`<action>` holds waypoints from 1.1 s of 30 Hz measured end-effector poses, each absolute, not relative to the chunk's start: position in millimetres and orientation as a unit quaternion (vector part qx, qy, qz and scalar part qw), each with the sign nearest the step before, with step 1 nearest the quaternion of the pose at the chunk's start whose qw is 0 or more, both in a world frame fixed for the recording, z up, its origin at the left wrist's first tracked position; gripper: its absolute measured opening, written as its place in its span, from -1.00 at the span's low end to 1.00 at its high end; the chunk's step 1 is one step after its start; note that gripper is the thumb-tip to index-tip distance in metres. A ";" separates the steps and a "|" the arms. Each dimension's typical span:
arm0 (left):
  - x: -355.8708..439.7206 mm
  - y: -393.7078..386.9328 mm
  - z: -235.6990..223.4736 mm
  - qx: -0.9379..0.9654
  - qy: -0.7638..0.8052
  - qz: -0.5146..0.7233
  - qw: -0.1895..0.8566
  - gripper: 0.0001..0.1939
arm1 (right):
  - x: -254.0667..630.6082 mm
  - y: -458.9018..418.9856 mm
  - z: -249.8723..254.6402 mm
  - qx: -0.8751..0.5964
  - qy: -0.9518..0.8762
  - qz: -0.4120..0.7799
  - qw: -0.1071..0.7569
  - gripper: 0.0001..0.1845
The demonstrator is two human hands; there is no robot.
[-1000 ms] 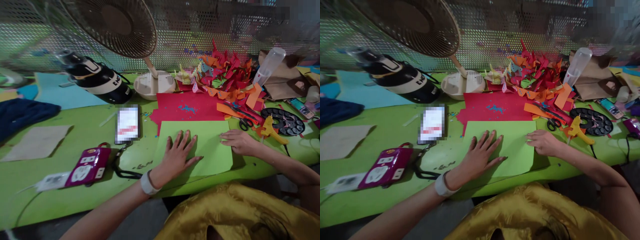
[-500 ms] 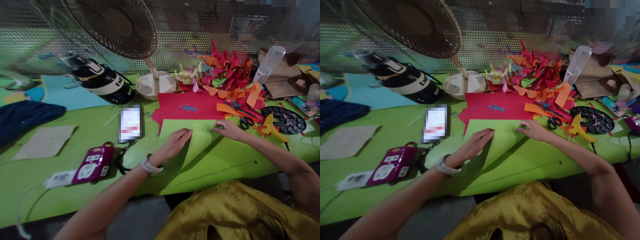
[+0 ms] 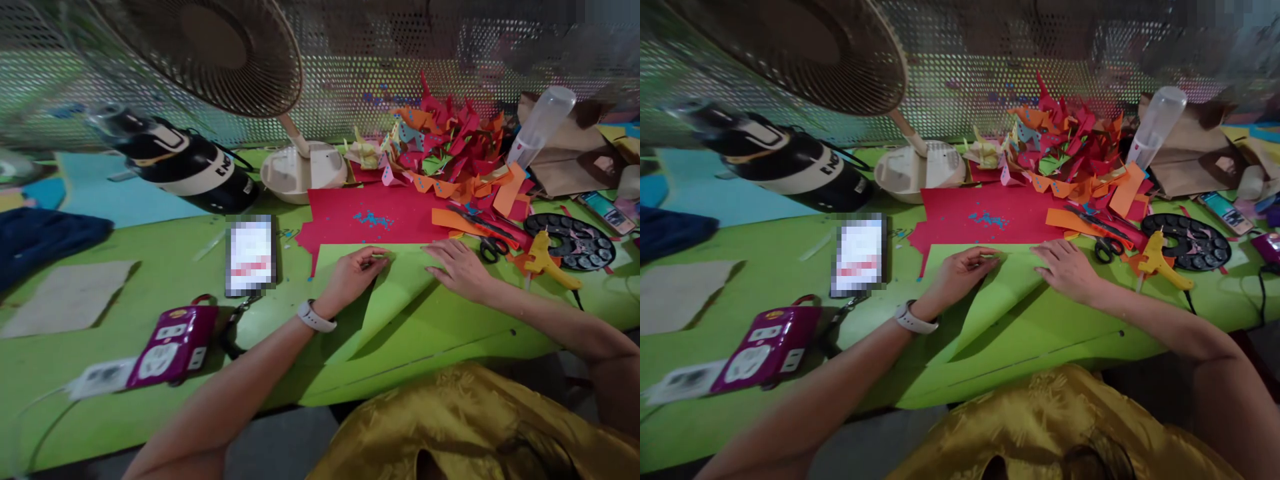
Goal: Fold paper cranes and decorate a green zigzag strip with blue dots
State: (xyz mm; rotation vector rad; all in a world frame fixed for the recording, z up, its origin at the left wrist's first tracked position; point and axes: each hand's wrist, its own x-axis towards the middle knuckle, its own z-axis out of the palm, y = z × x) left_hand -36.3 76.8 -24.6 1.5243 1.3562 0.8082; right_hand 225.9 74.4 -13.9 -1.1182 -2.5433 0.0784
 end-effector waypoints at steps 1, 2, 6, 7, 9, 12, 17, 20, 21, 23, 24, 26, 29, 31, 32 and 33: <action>-36.8 77.3 -25.2 0.611 0.552 0.328 0.463 -0.57 | 227.5 69.1 -13.1 -0.373 -0.910 0.007 0.179 -0.59; -37.3 77.8 -25.4 0.605 0.555 0.328 0.467 -0.57 | 228.8 63.9 -12.3 -0.346 -0.922 -0.008 0.175 -0.58; -38.1 78.6 -23.3 0.578 0.582 0.342 0.458 -0.60 | 230.2 48.9 -10.9 -0.239 -0.961 -0.027 0.139 -0.46; -38.0 78.3 -22.1 0.573 0.585 0.346 0.458 -0.60 | 229.7 47.2 -11.5 -0.226 -0.965 -0.025 0.127 -0.39; -37.9 77.3 -19.8 0.561 0.588 0.350 0.467 -0.60 | 228.3 45.7 -13.4 -0.221 -0.970 -0.016 0.103 -0.28; -38.8 75.5 -18.3 0.532 0.597 0.353 0.485 -0.60 | 226.6 45.2 -15.6 -0.233 -0.968 -0.008 0.087 -0.19; -43.6 75.0 -20.8 0.515 0.601 0.366 0.489 -0.60 | 225.7 43.0 -14.2 -0.237 -0.965 -0.007 0.108 -0.18; -45.1 76.0 -19.8 0.514 0.610 0.365 0.480 -0.59 | 225.5 44.4 -15.3 -0.251 -0.964 0.012 0.088 -0.17; -45.1 76.3 -19.0 0.512 0.610 0.367 0.480 -0.59 | 225.3 45.4 -16.3 -0.258 -0.963 0.021 0.077 -0.16; -44.8 76.7 -17.1 0.495 0.610 0.375 0.492 -0.57 | 224.8 47.3 -18.8 -0.269 -0.960 0.041 0.060 -0.12; -44.6 76.9 -16.4 0.482 0.609 0.379 0.503 -0.56 | 224.5 48.0 -19.9 -0.274 -0.959 0.049 0.054 -0.11; -44.7 77.1 -16.2 0.459 0.609 0.383 0.522 -0.53 | 224.0 48.6 -21.4 -0.284 -0.956 0.060 0.049 -0.07; -46.4 77.2 -19.3 0.467 0.612 0.384 0.510 -0.53 | 223.4 48.6 -20.9 -0.292 -0.953 0.063 0.047 -0.05; -48.5 76.7 -22.2 0.509 0.619 0.380 0.462 -0.57 | 223.4 48.9 -19.4 -0.294 -0.953 0.060 0.048 -0.05; -49.8 76.1 -23.4 0.540 0.623 0.374 0.425 -0.60 | 223.4 49.2 -18.5 -0.294 -0.953 0.058 0.050 -0.06; -51.1 75.4 -24.1 0.573 0.629 0.364 0.380 -0.62 | 223.5 49.6 -17.8 -0.294 -0.953 0.056 0.051 -0.07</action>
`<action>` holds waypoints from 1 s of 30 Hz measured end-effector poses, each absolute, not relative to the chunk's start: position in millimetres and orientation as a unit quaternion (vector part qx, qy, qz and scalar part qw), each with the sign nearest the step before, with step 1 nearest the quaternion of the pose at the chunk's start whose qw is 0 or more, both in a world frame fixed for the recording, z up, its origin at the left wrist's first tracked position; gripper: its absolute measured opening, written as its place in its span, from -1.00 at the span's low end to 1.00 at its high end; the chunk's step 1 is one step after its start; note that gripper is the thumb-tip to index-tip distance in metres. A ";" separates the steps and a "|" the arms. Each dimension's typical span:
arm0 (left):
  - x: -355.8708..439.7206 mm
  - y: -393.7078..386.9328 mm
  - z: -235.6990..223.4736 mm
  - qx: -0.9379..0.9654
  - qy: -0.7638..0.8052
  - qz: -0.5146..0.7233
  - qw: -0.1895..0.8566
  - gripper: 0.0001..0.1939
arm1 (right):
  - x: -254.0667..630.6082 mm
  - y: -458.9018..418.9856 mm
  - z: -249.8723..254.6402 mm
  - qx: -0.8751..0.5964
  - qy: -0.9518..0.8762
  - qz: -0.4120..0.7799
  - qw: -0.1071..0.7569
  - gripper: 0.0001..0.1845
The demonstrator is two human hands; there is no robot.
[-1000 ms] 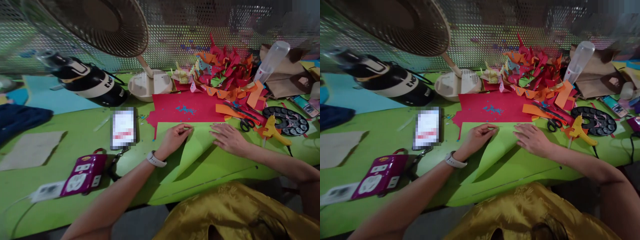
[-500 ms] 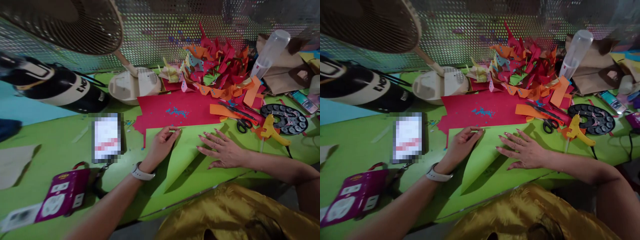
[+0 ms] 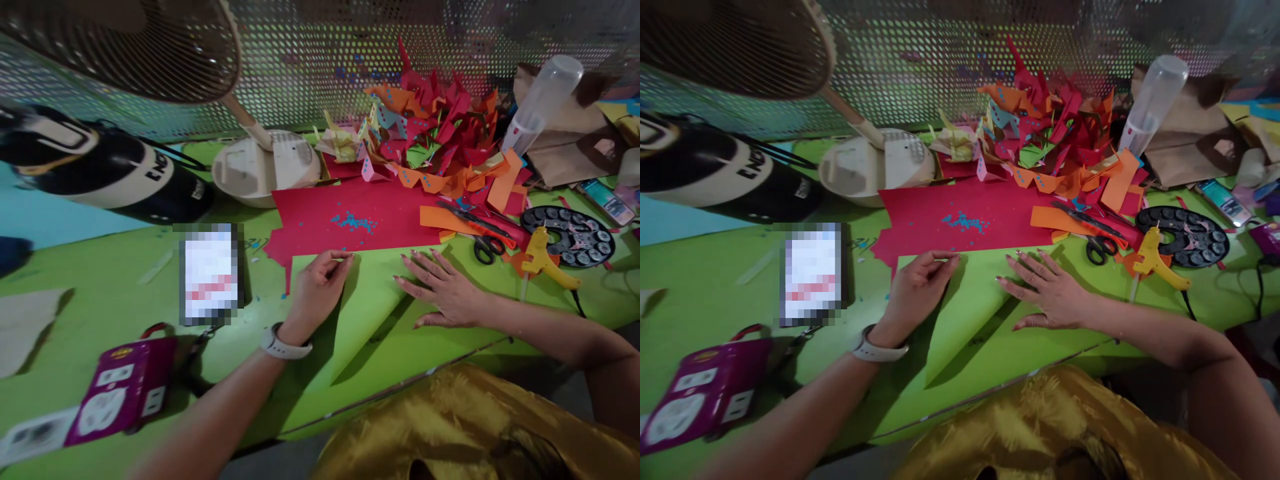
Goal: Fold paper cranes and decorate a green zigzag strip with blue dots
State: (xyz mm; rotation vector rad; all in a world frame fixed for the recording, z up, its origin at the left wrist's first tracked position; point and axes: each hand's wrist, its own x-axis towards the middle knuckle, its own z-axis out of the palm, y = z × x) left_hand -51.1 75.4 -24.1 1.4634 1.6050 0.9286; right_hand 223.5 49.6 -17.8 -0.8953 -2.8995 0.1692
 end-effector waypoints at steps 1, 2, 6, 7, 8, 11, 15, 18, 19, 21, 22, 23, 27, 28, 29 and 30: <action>-52.3 74.7 -24.5 0.606 0.633 0.349 0.332 -0.64 | 223.7 50.1 -17.4 -0.294 -0.953 0.053 0.053 -0.08; -53.5 74.0 -24.5 0.633 0.637 0.334 0.286 -0.65 | 223.8 50.6 -17.2 -0.293 -0.953 0.052 0.054 -0.10; -56.3 73.7 -22.7 0.689 0.644 0.279 0.179 -0.62 | 224.2 52.6 -19.2 -0.283 -0.956 0.053 0.056 -0.10; -56.8 74.3 -22.5 0.694 0.645 0.271 0.166 -0.62 | 224.2 53.0 -20.0 -0.284 -0.956 0.056 0.053 -0.09; -57.2 75.2 -22.5 0.698 0.647 0.263 0.155 -0.61 | 224.2 53.3 -20.9 -0.287 -0.955 0.060 0.049 -0.09; -59.1 78.3 -24.0 0.706 0.648 0.250 0.136 -0.63 | 224.2 53.9 -22.8 -0.293 -0.953 0.071 0.033 -0.09; -61.8 81.2 -26.6 0.701 0.648 0.254 0.158 -0.65 | 224.6 54.3 -22.9 -0.299 -0.950 0.080 0.023 -0.09; -62.4 82.1 -25.5 0.685 0.654 0.268 0.178 -0.68 | 225.4 54.4 -21.1 -0.301 -0.950 0.085 0.017 -0.11; -62.4 82.2 -24.4 0.680 0.654 0.273 0.190 -0.69 | 225.7 54.4 -20.4 -0.300 -0.950 0.084 0.014 -0.11; -62.5 82.5 -21.8 0.669 0.650 0.283 0.221 -0.71 | 226.4 54.1 -19.6 -0.297 -0.952 0.077 0.013 -0.12; -62.8 82.7 -20.6 0.663 0.648 0.287 0.242 -0.72 | 226.6 53.9 -19.5 -0.298 -0.952 0.070 0.014 -0.13; -63.4 83.0 -19.5 0.655 0.646 0.290 0.263 -0.73 | 226.9 53.6 -19.6 -0.298 -0.952 0.064 0.017 -0.13; -65.8 84.0 -16.3 0.632 0.632 0.307 0.328 -0.68 | 227.5 52.8 -21.9 -0.298 -0.953 0.046 0.027 -0.14; -65.9 83.7 -15.3 0.632 0.630 0.310 0.329 -0.66 | 227.7 52.7 -22.3 -0.297 -0.953 0.044 0.028 -0.14; -65.8 82.8 -14.0 0.638 0.628 0.310 0.319 -0.66 | 227.8 52.5 -22.6 -0.297 -0.954 0.042 0.028 -0.14; -65.3 81.3 -12.2 0.651 0.625 0.307 0.302 -0.68 | 227.9 52.4 -22.6 -0.297 -0.953 0.040 0.029 -0.14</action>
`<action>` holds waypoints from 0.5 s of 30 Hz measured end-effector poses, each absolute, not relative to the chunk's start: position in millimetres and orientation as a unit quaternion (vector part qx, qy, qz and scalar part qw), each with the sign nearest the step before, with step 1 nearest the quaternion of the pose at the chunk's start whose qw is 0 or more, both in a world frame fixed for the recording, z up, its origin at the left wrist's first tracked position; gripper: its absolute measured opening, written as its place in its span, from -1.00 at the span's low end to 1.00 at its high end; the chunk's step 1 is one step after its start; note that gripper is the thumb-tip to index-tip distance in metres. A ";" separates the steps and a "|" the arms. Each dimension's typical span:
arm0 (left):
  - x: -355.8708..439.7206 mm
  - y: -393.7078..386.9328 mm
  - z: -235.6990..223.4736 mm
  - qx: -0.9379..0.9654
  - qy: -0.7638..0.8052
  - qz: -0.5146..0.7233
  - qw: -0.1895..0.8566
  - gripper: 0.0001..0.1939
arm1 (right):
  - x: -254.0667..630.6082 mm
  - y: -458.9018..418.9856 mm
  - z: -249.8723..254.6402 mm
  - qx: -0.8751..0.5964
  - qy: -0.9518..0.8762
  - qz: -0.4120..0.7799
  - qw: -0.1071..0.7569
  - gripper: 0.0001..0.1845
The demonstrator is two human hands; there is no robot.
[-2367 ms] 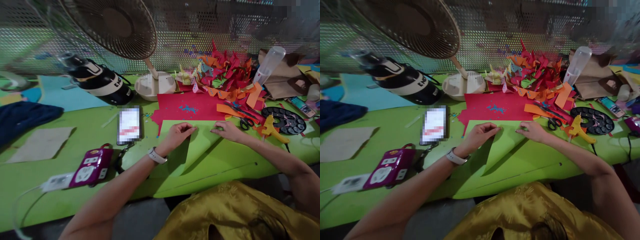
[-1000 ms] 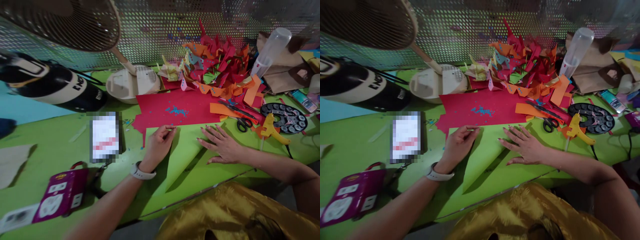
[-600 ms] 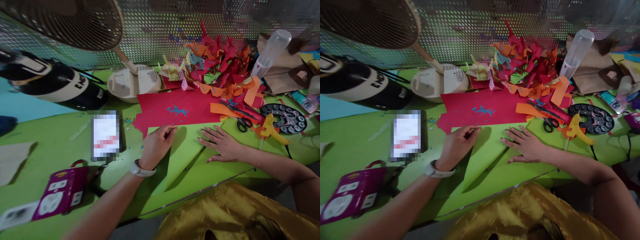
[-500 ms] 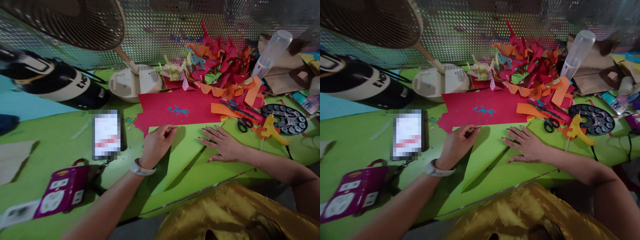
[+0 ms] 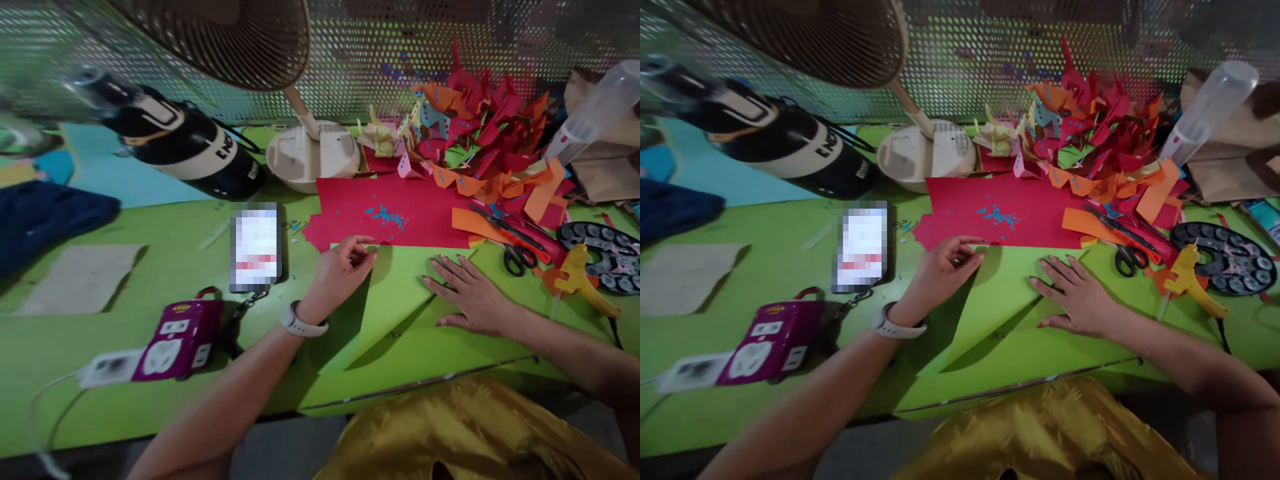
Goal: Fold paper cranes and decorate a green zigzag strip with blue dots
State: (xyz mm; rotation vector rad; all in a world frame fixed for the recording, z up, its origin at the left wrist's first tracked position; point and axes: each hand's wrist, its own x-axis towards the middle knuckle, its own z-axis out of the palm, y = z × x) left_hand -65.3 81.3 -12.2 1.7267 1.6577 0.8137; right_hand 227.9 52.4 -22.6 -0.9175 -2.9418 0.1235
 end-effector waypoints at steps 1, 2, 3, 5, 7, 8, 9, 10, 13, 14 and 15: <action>-64.6 79.1 -10.0 0.672 0.618 0.300 0.278 -0.70 | 227.9 52.2 -22.3 -0.298 -0.953 0.038 0.029 -0.15; -63.8 76.0 -7.3 0.697 0.607 0.291 0.249 -0.71 | 227.9 52.0 -21.8 -0.299 -0.953 0.036 0.029 -0.15; -63.1 72.3 -4.5 0.724 0.591 0.277 0.223 -0.70 | 227.9 51.8 -21.2 -0.299 -0.953 0.034 0.029 -0.16; -62.6 63.3 1.0 0.764 0.564 0.242 0.196 -0.61 | 227.5 51.2 -19.5 -0.298 -0.954 0.031 0.030 -0.17; -64.1 53.8 4.4 0.786 0.547 0.195 0.209 -0.43 | 226.9 50.5 -18.0 -0.297 -0.954 0.026 0.030 -0.18; -65.6 49.6 4.8 0.797 0.535 0.175 0.218 -0.36 | 226.6 50.0 -17.4 -0.298 -0.954 0.023 0.031 -0.19; -67.8 45.9 4.4 0.809 0.520 0.161 0.223 -0.31 | 226.3 49.6 -17.0 -0.299 -0.953 0.021 0.031 -0.19; -70.3 43.0 3.3 0.820 0.504 0.153 0.224 -0.27 | 225.9 49.1 -16.8 -0.302 -0.953 0.019 0.032 -0.19; -78.9 38.9 -1.7 0.840 0.472 0.150 0.221 -0.24 | 224.8 48.2 -16.6 -0.309 -0.950 0.020 0.034 -0.20; -81.6 38.8 -3.0 0.842 0.467 0.152 0.223 -0.24 | 224.5 48.0 -16.5 -0.311 -0.949 0.020 0.036 -0.20; -84.0 39.0 -3.7 0.842 0.466 0.153 0.227 -0.26 | 224.2 48.0 -16.4 -0.313 -0.949 0.019 0.037 -0.21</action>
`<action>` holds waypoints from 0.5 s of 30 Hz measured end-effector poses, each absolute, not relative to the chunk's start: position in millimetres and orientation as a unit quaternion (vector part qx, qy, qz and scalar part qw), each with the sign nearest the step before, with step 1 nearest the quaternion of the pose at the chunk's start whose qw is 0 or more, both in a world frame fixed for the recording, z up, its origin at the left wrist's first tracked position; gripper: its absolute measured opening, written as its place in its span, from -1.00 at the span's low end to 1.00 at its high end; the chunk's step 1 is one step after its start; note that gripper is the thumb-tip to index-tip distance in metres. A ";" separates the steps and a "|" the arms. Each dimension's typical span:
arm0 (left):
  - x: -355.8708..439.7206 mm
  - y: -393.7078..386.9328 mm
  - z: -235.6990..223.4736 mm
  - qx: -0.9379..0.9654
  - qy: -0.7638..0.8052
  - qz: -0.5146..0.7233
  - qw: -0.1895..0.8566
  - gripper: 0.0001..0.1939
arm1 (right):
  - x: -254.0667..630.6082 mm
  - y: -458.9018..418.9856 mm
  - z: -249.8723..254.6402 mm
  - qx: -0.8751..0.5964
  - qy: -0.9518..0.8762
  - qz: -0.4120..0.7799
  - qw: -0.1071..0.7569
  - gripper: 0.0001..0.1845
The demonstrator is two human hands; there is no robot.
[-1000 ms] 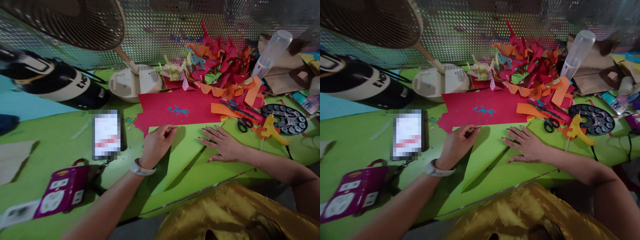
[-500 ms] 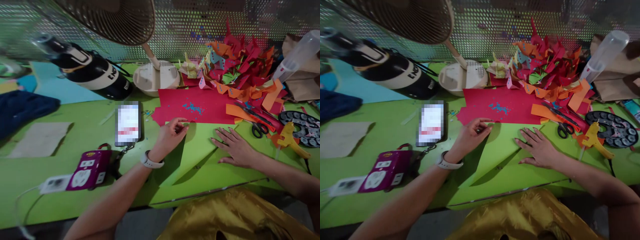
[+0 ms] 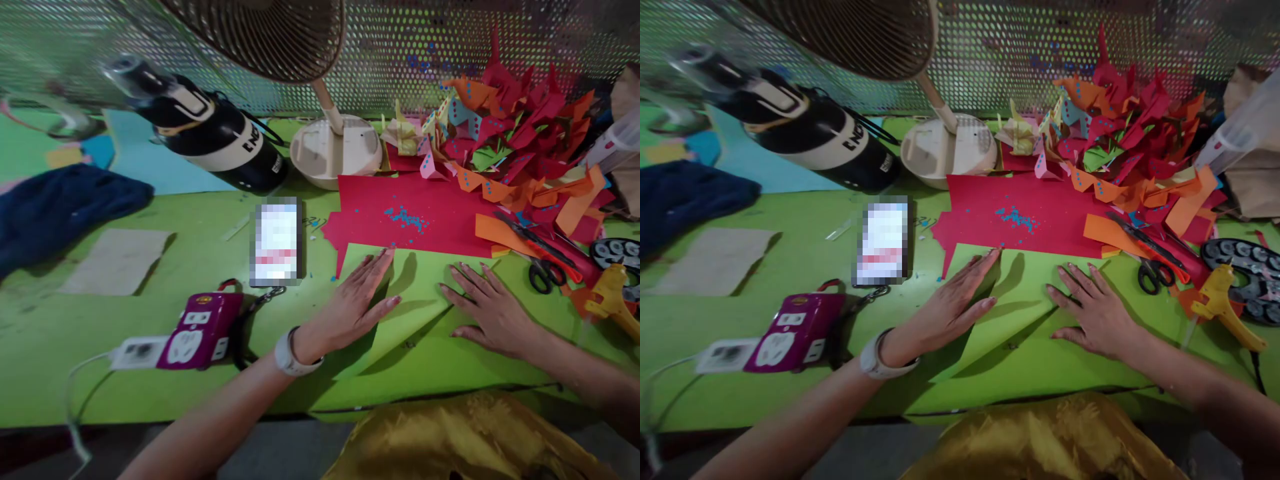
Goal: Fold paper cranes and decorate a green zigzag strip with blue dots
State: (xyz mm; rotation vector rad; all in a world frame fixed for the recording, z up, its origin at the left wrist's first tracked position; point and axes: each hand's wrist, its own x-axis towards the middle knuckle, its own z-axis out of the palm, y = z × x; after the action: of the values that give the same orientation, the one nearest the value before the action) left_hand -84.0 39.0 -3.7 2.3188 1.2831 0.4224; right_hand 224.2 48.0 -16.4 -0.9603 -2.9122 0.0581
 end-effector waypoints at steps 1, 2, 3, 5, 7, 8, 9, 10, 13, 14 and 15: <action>-86.1 39.5 -3.9 0.840 0.465 0.155 0.232 -0.28 | 224.1 48.0 -16.3 -0.313 -0.949 0.017 0.039 -0.21; -87.8 40.1 -3.6 0.840 0.464 0.155 0.237 -0.30 | 224.0 48.2 -16.2 -0.313 -0.949 0.015 0.041 -0.21; -89.0 40.7 -3.1 0.839 0.462 0.154 0.243 -0.32 | 224.1 48.4 -16.0 -0.312 -0.949 0.013 0.041 -0.21; -90.5 41.4 -2.4 0.841 0.457 0.148 0.250 -0.36 | 224.6 48.9 -15.8 -0.310 -0.950 0.013 0.041 -0.21; -91.0 41.4 -3.1 0.846 0.450 0.144 0.246 -0.39 | 225.4 49.4 -15.8 -0.309 -0.950 0.012 0.037 -0.21; -91.1 41.2 -4.0 0.850 0.446 0.142 0.241 -0.40 | 225.7 49.5 -15.8 -0.309 -0.950 0.011 0.036 -0.21; -91.3 40.9 -5.2 0.855 0.441 0.140 0.236 -0.40 | 226.0 49.5 -15.8 -0.309 -0.950 0.009 0.035 -0.21; -91.5 40.5 -6.4 0.859 0.435 0.138 0.232 -0.39 | 226.2 49.5 -15.6 -0.307 -0.951 0.006 0.037 -0.20; -92.3 39.7 -8.8 0.867 0.421 0.135 0.230 -0.37 | 226.4 49.1 -14.4 -0.300 -0.953 -0.009 0.043 -0.21; -92.5 39.6 -9.1 0.867 0.420 0.135 0.230 -0.36 | 226.4 49.0 -14.0 -0.297 -0.954 -0.014 0.045 -0.22; -92.6 39.5 -9.2 0.867 0.421 0.136 0.229 -0.35 | 226.5 48.9 -13.7 -0.294 -0.954 -0.019 0.047 -0.22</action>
State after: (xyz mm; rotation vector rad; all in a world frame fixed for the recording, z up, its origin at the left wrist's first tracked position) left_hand -92.6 39.5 -9.2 2.3871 1.1575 0.3754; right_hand 226.5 48.9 -13.7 -0.8975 -2.9109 -0.0572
